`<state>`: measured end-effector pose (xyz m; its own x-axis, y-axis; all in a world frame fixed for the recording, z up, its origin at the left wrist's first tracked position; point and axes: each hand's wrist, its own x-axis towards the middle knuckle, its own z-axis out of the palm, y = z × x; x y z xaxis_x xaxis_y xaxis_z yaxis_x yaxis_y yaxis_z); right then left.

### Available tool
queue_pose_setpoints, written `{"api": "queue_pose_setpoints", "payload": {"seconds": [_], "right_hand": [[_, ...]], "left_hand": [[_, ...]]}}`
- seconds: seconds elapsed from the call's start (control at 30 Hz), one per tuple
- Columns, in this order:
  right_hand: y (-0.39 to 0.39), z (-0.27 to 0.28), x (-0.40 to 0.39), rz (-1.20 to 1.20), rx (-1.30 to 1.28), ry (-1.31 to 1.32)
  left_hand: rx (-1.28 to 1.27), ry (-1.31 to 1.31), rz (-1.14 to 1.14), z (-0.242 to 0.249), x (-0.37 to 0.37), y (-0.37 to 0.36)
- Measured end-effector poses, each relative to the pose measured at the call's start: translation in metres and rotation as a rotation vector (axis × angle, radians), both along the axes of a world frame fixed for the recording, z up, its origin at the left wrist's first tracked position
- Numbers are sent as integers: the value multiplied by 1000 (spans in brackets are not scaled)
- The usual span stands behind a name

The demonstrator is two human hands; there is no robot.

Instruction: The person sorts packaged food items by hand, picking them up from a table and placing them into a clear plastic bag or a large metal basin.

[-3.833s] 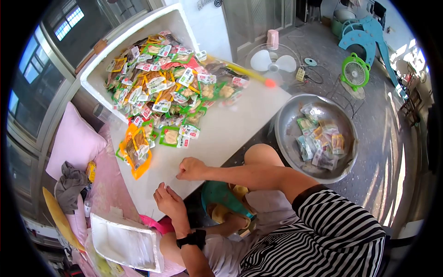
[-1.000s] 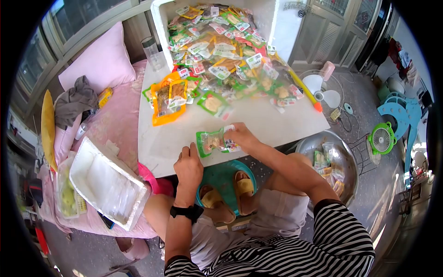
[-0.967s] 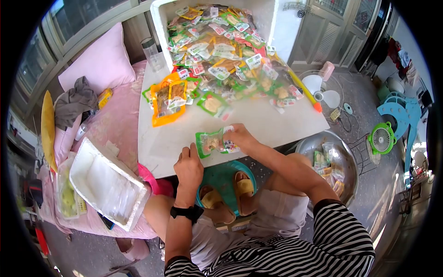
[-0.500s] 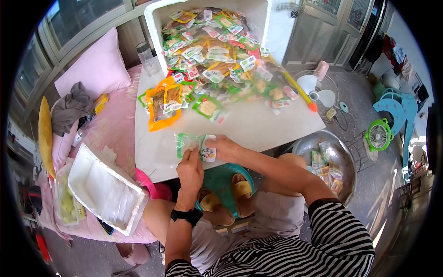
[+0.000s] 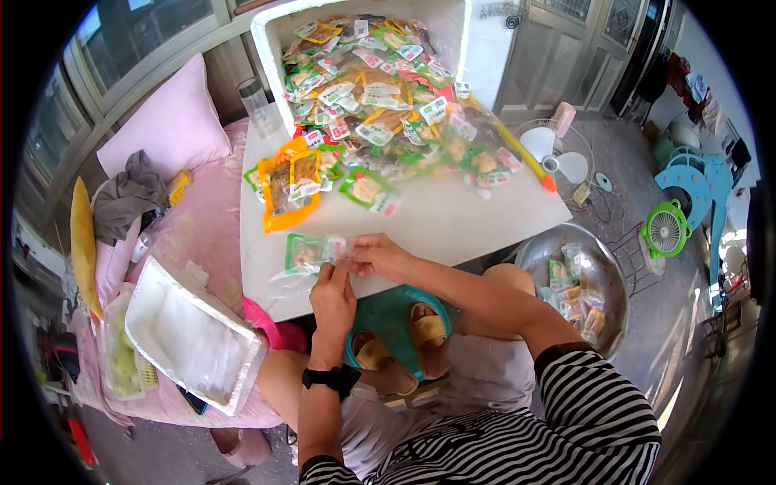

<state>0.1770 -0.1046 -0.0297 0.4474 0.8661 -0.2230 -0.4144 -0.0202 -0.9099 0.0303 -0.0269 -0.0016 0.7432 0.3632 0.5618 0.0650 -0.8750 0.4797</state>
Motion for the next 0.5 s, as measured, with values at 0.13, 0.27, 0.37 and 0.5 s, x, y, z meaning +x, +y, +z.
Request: {"api": "queue_pose_setpoints", "payload": {"seconds": [0.13, 0.27, 0.37, 0.5], "right_hand": [[-5, 7, -7, 78, -27, 4], [-8, 25, -26, 26, -181, -14], [0, 33, -31, 115, -51, 61], [21, 8, -28, 70, 62, 165]], "left_hand": [[9, 61, 189, 1, -4, 4], [15, 43, 177, 7, -9, 5], [-37, 22, 51, 7, -6, 4], [-27, 15, 28, 8, -8, 8]]}}
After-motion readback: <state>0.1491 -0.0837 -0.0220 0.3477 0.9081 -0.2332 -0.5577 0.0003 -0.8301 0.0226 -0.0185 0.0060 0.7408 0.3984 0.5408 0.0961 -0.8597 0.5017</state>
